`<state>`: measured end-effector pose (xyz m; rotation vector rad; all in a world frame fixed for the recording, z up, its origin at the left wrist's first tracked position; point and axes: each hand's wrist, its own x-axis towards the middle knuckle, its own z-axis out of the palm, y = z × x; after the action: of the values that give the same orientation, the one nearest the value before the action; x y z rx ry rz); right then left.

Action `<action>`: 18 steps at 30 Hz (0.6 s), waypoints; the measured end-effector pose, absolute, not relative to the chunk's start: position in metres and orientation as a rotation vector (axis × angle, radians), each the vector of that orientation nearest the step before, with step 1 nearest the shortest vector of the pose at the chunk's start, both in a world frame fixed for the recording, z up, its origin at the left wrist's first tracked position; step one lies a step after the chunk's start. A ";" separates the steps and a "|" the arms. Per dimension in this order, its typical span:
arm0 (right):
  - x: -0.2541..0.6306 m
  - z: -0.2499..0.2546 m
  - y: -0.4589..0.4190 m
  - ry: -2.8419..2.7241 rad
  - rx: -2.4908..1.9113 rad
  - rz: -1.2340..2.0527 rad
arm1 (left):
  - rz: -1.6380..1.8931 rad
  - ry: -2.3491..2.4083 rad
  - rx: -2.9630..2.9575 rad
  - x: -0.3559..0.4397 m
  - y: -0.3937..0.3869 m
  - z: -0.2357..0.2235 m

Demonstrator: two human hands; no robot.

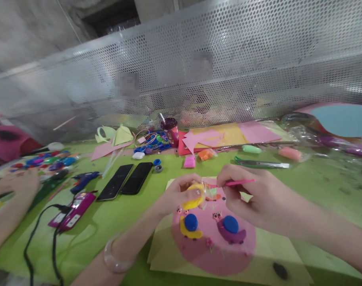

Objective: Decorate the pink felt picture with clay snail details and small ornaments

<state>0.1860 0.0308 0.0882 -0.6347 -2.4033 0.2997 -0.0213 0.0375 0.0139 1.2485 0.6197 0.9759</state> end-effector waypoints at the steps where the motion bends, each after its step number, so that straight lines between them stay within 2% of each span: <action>1: 0.186 0.088 0.031 -2.399 -0.628 0.295 | 0.975 0.614 1.251 -0.021 0.037 0.014; 18: 0.181 0.083 0.028 -2.413 -0.555 0.289 | 0.998 0.690 1.365 -0.023 0.039 0.013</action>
<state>0.1814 0.0285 0.0826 -0.5553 -2.4130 0.2893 -0.0230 0.0387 0.0130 1.3650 0.6901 0.9979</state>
